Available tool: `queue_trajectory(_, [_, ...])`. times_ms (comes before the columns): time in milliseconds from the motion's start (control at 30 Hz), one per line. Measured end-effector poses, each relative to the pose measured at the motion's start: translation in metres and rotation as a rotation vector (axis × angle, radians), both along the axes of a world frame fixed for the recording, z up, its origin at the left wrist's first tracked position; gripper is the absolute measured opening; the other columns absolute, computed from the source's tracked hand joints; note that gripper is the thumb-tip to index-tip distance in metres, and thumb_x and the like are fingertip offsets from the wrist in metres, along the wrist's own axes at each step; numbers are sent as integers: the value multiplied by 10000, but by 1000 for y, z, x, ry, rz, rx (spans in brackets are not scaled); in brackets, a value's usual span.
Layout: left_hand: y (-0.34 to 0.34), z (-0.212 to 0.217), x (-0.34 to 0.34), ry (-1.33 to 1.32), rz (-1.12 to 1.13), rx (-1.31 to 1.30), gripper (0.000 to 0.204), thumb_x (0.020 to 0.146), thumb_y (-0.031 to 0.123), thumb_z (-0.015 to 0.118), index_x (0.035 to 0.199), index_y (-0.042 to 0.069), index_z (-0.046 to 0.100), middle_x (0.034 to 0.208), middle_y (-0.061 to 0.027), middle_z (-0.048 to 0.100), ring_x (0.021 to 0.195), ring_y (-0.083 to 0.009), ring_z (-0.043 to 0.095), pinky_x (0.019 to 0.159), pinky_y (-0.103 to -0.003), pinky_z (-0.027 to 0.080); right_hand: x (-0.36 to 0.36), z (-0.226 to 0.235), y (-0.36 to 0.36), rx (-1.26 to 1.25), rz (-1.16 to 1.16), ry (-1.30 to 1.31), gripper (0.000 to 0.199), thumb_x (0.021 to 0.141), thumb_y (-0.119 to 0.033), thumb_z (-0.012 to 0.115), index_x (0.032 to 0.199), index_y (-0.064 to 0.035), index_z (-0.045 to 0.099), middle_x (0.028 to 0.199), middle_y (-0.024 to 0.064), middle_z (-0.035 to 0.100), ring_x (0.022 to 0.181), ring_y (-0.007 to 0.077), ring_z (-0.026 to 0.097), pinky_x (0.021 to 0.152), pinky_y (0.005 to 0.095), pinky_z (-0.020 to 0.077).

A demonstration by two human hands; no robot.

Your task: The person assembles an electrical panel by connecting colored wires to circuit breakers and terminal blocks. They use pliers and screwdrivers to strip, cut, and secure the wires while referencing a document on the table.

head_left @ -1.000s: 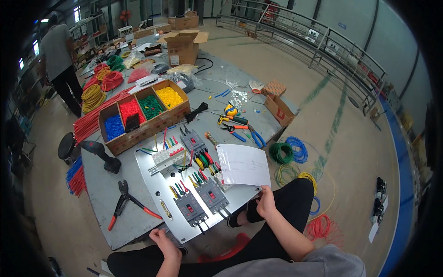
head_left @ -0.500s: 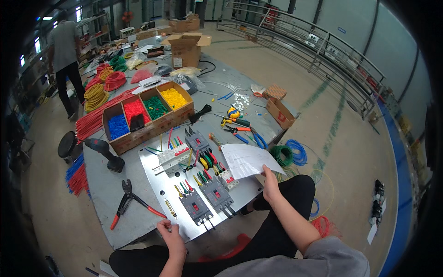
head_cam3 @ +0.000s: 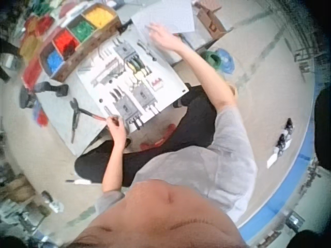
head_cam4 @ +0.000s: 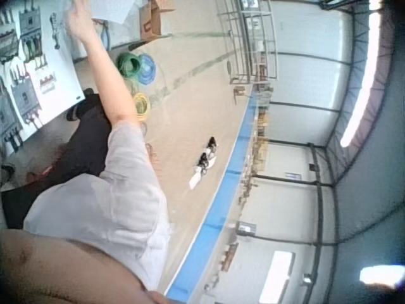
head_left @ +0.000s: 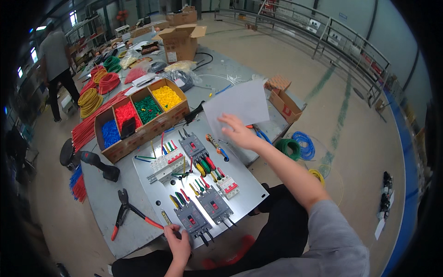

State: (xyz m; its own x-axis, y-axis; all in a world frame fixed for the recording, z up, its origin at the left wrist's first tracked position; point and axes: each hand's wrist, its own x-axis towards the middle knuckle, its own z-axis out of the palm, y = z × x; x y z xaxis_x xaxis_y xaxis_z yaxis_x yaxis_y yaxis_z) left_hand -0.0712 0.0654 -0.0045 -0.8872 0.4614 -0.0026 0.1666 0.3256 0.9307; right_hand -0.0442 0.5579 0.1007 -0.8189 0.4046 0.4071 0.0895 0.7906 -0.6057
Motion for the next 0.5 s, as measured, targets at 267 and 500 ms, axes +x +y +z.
queue_trajectory(267, [0, -17, -1, -13, -19, 31, 179, 923, -67, 577, 1080, 17, 555, 1062, -87, 511, 964, -186, 525, 897, -307, 450, 2, -33, -16, 56, 53, -711, 435, 991, -327, 685, 1306, -32, 742, 1276, 232, 739, 1195, 393, 713, 1066, 475, 553])
queue_trajectory(500, [1, -22, -2, -29, 2, 103, 151, 972, -58, 529, 1088, 39, 540, 1005, -25, 527, 920, -109, 493, 854, -257, 422, -21, -68, 0, -69, -68, -764, 524, 997, -375, 626, 1405, -54, 702, 1405, 254, 657, 1296, 465, 636, 1131, 494, 511])
